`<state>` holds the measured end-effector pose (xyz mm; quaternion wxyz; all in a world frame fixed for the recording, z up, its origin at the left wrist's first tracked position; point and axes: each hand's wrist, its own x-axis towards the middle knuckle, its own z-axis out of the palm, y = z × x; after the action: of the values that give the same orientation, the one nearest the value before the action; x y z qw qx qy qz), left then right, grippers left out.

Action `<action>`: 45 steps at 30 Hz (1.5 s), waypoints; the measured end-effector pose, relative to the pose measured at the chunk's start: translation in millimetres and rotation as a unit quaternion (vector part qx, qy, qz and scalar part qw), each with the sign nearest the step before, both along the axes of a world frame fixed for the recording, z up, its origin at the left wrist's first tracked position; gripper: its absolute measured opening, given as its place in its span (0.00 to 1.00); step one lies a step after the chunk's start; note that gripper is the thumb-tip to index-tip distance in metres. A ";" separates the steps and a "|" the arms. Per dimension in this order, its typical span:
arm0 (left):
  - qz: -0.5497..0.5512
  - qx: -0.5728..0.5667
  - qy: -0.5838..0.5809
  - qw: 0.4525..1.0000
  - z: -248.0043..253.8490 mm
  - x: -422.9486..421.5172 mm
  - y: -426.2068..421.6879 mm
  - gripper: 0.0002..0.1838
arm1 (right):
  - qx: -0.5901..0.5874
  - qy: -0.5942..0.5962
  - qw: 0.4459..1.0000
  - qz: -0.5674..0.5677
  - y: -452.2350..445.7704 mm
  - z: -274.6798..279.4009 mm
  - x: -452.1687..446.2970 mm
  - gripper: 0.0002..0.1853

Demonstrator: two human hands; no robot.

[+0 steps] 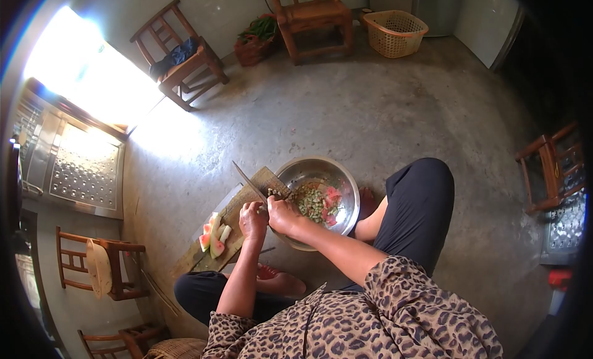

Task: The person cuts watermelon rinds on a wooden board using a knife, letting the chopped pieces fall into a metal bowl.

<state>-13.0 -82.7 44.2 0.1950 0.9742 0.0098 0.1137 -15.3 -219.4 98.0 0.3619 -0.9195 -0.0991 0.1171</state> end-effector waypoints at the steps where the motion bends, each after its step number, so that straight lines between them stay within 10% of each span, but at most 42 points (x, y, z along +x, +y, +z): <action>1: -0.001 -0.005 0.008 1.000 1.7 -0.5 -0.1 0.06 | 0.001 0.001 1.000 -0.003 -1.0 0.9 -2.9 0.11; 45: 0.001 0.000 0.056 0.998 -4.2 1.5 8.0 0.11 | 0.027 -0.055 0.998 0.010 -6.3 3.6 -32.1 0.07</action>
<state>-11.5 -74.7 39.9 0.1936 0.9790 0.0216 0.0596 -47.4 -225.7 101.6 0.3794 -0.9133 -0.1318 0.0670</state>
